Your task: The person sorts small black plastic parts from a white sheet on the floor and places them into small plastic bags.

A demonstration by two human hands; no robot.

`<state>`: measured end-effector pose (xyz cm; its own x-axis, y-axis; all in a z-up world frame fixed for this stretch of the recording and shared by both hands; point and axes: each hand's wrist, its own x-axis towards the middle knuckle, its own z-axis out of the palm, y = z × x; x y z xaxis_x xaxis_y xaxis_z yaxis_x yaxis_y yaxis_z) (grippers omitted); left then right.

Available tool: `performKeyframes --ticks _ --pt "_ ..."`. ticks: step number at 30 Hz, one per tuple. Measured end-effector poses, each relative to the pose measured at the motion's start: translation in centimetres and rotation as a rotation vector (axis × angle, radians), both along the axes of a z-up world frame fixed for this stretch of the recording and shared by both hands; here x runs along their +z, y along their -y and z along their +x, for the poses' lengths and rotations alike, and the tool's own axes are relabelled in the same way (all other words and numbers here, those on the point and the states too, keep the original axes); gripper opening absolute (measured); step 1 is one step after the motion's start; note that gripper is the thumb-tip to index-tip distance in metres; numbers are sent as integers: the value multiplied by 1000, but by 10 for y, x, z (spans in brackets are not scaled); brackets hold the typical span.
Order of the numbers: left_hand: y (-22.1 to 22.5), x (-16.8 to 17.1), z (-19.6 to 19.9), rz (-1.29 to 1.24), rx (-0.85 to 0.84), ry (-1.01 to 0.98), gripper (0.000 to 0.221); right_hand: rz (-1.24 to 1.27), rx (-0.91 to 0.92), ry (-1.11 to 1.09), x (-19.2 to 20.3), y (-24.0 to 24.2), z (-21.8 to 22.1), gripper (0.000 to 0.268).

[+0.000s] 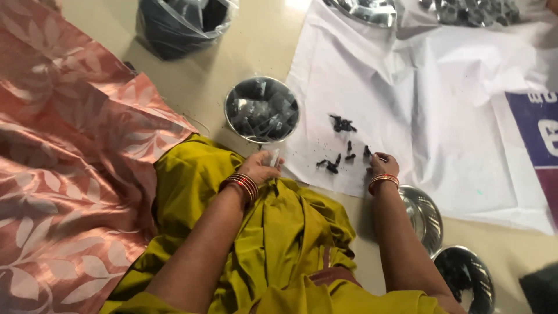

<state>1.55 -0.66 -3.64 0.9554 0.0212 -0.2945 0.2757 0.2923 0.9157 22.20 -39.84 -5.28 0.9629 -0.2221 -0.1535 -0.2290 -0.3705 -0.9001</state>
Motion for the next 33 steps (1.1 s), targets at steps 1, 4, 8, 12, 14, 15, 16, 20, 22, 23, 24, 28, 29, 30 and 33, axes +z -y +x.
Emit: performKeyframes --ticks 1,4,8,12,14,15,16,20,22,23,24,28,29,30,33 --pt "0 5 -1 -4 7 4 35 -4 7 4 9 -9 -2 30" --pt "1 6 1 -58 12 -43 36 -147 77 44 25 -26 -3 42" --pt "0 11 0 -70 4 -28 38 -539 221 297 3 -20 9 30" --pt "1 7 0 -89 -3 -63 39 -37 -5 -13 18 -24 2 20" --pt "1 5 1 -55 6 -46 38 423 -24 -93 8 -13 2 15" --pt "4 4 3 -21 9 -22 37 883 -52 -165 5 -2 2 10" --pt "4 1 4 -26 2 -24 37 878 -60 -164 12 -4 -4 10" --pt "4 0 5 -112 -12 -19 37 1152 -49 -267 34 -7 -17 11" --pt "1 10 0 -84 -13 -35 36 1178 -10 -239 44 -16 -23 11" --pt "1 17 -1 -43 -1 -53 36 1044 4 -202 53 -23 -26 18" --pt "1 24 -2 -1 10 -71 35 910 18 -166 62 -30 -28 27" --pt "1 21 -1 -36 13 -76 38 531 90 -180 42 -42 -24 19" --pt "1 19 0 -41 3 -68 37 251 151 -155 54 -57 -34 21" --pt "1 17 0 -47 -7 -60 37 -30 209 -128 66 -72 -45 24" --pt "0 16 0 -5 -14 -38 37 -408 275 33 70 -86 -48 21"
